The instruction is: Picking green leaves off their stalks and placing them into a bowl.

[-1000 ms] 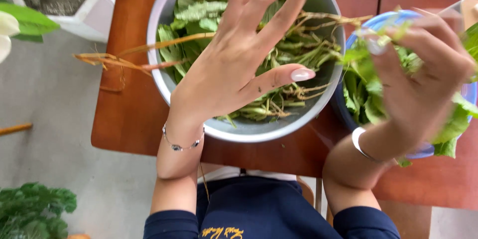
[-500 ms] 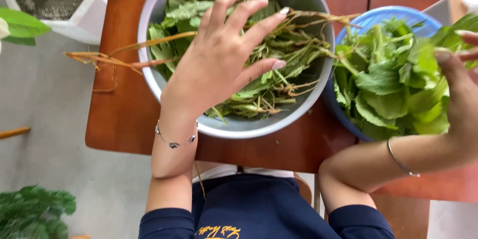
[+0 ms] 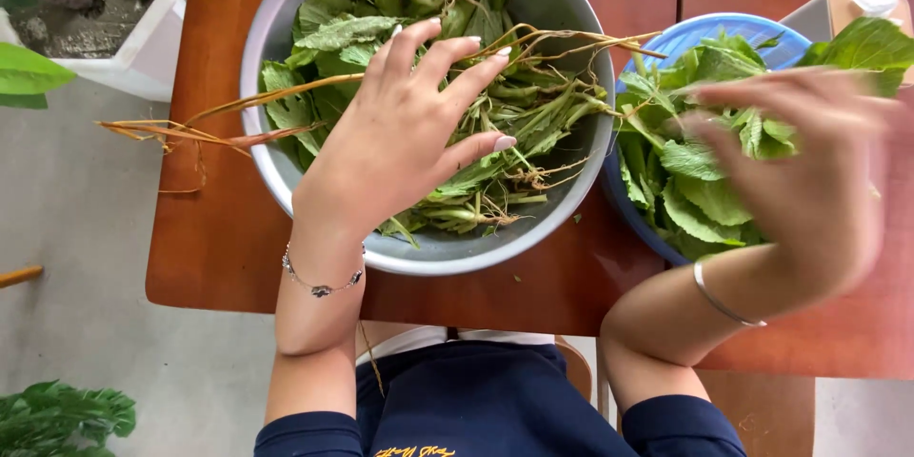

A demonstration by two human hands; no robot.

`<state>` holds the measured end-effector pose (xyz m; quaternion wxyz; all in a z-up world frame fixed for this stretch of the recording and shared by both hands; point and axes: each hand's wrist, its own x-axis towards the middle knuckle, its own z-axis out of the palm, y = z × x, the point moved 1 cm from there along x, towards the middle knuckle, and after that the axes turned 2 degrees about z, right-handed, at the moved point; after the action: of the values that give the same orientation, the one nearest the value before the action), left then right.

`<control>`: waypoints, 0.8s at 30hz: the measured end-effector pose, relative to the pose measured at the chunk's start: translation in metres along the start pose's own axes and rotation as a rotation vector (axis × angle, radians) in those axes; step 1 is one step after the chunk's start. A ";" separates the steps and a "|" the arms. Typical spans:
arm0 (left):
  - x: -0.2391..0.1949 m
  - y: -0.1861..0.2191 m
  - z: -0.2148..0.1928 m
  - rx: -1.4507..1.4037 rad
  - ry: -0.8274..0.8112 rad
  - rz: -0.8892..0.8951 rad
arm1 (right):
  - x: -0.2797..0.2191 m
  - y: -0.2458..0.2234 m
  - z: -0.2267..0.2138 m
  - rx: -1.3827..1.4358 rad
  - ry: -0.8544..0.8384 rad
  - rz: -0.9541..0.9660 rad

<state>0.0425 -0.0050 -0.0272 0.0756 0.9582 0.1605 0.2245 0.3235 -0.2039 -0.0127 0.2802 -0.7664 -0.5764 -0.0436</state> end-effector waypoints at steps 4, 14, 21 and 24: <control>-0.005 -0.001 0.000 -0.039 -0.023 -0.032 | 0.030 -0.042 0.034 -0.255 -0.214 -0.088; -0.009 0.002 -0.017 -0.034 0.047 -0.017 | 0.029 -0.005 0.055 -0.274 -0.232 0.052; -0.007 0.007 -0.017 -0.094 0.030 0.002 | 0.032 -0.016 0.049 -0.329 -0.150 0.014; -0.006 0.011 -0.016 -0.103 0.012 0.029 | 0.032 -0.012 0.051 -0.371 -0.220 0.019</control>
<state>0.0329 -0.0159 -0.0136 0.1205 0.9540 0.1351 0.2392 0.3099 -0.1498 -0.0381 0.0703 -0.8105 -0.5782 -0.0624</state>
